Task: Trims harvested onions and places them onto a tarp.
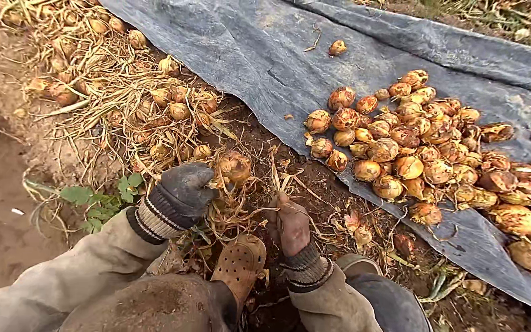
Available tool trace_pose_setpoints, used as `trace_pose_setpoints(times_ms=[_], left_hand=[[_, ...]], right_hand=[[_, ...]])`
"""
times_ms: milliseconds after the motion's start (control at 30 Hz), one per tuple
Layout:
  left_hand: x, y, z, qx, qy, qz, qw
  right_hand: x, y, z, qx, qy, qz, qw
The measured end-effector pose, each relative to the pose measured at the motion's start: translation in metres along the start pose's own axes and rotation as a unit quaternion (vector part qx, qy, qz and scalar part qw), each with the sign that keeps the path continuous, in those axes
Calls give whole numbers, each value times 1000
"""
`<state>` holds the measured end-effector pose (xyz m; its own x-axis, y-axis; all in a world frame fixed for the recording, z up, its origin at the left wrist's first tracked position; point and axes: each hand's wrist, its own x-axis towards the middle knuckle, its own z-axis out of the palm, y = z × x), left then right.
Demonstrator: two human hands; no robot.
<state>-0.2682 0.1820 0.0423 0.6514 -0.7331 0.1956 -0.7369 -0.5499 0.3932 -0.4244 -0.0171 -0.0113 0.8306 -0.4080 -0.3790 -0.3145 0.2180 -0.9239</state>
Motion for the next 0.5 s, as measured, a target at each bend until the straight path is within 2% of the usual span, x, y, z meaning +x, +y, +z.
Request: trace_pose_setpoints(times_ms=[67, 133, 167, 200, 267, 300, 333, 367, 433, 500], left_hand=[[14, -13, 5, -21, 31, -88, 995], [23, -11, 4, -35, -8, -50, 998], [26, -1, 3, -30, -67, -22, 997], [29, 11, 2, -11, -146, 2, 989], [42, 37, 5, 14, -299, 5, 954], [51, 42, 11, 11, -326, 3, 945], [64, 39, 19, 13, -316, 7, 949], [81, 27, 28, 28, -286, 7, 958], [119, -8, 31, 90, -240, -49, 965], [132, -45, 25, 168, -206, -91, 960]], right_hand=[[8, 12, -3, -90, -23, 22, 995], [23, 24, -5, -245, -124, 60, 960], [29, 28, -4, -275, -162, 84, 944], [31, 30, -1, -268, -168, 102, 943], [30, 26, 3, -164, -92, 132, 973], [29, 19, 2, -80, -49, 154, 984], [30, 7, -1, -7, -27, 168, 985], [31, -7, -8, 36, -18, 152, 988], [36, -31, -25, 73, 14, 33, 997], [45, -55, -54, 63, 77, -79, 992]])
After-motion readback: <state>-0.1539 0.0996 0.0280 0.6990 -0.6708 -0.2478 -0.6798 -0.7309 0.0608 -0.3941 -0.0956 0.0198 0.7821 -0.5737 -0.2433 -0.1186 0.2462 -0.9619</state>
